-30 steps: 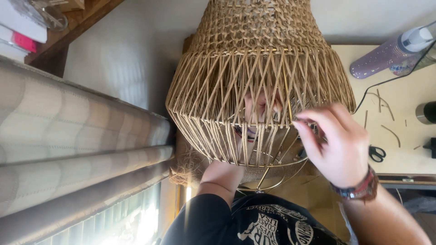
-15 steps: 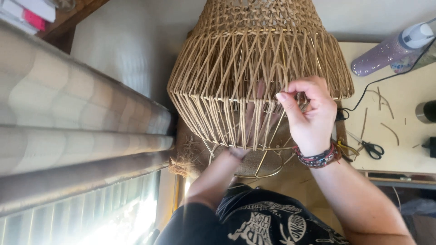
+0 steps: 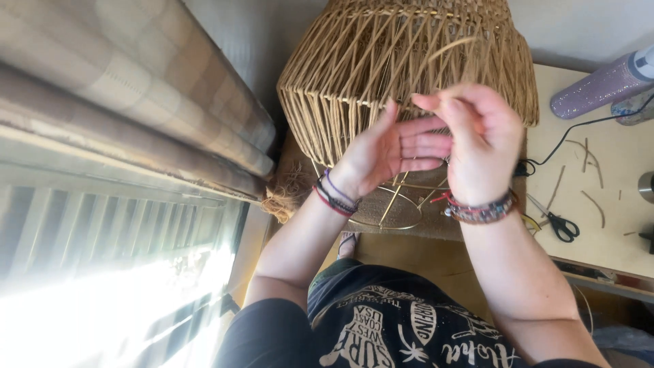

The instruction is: The person is weaving rattan strands into a lampshade frame and using scissors to trim the excess material.

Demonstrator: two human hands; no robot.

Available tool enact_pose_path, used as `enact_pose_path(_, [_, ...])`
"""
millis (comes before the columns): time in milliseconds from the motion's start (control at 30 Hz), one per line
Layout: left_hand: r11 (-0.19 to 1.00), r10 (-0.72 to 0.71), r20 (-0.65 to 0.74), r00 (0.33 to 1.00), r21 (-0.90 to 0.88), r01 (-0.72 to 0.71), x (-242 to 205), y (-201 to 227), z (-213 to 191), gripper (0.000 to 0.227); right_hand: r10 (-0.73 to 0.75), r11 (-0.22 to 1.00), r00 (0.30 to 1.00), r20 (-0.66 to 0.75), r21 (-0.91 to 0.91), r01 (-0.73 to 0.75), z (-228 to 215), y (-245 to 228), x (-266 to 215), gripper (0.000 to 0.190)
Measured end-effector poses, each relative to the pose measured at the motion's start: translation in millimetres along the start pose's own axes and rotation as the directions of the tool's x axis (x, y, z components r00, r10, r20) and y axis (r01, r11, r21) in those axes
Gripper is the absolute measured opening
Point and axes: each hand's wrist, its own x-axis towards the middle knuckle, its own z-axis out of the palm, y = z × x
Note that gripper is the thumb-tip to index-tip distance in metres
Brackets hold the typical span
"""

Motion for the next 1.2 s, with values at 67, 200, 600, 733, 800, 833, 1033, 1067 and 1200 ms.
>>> enact_pose_path(67, [0.970, 0.026, 0.047, 0.999, -0.244, -0.014, 11, -5, -2, 0.094, -0.093, 0.995, 0.996, -0.001, 0.044, 0.093, -7, -14, -26, 0.013])
enact_pose_path(200, [0.888, 0.063, 0.057, 0.996, -0.458, -0.030, 22, 3, 9, 0.098, -0.080, 0.997, 0.989, 0.124, 0.014, 0.079, -46, -9, -117, 0.024])
enact_pose_path(600, [0.967, 0.240, -0.314, 0.918, 0.155, -0.200, 26, -22, -2, 0.037, 0.020, 0.888, 0.972, 0.234, -0.451, 0.090, -51, 96, -138, 0.034])
enact_pose_path(733, [0.918, 0.338, -0.340, 0.877, 0.326, -0.227, -4, -28, 9, 0.037, -0.016, 0.505, 0.927, 0.374, -0.798, 0.330, -44, 138, -134, 0.032])
enact_pose_path(800, [0.935, 0.309, -0.402, 0.862, 0.297, -0.196, -30, -54, 8, 0.037, -0.036, 0.497, 0.928, 0.372, -0.799, 0.340, -42, 139, -133, 0.031])
enact_pose_path(833, [0.950, 0.274, -0.457, 0.846, 0.266, -0.165, -42, -66, 7, 0.039, -0.056, 0.487, 0.929, 0.365, -0.802, 0.345, -41, 139, -132, 0.030])
enact_pose_path(1033, [0.994, 0.105, -0.592, 0.799, 0.061, -0.085, -63, -119, 13, 0.036, 0.041, 0.548, 0.926, 0.374, -0.783, 0.292, -57, 147, -141, 0.028])
enact_pose_path(1067, [0.995, 0.101, -0.595, 0.797, 0.058, -0.083, -61, -125, 10, 0.036, 0.046, 0.550, 0.926, 0.375, -0.783, 0.290, -57, 145, -141, 0.028])
enact_pose_path(1200, [0.993, 0.114, -0.617, 0.779, 0.098, -0.068, -54, -147, 0, 0.036, 0.061, 0.625, 0.938, 0.341, -0.746, 0.230, -54, 120, -133, 0.024])
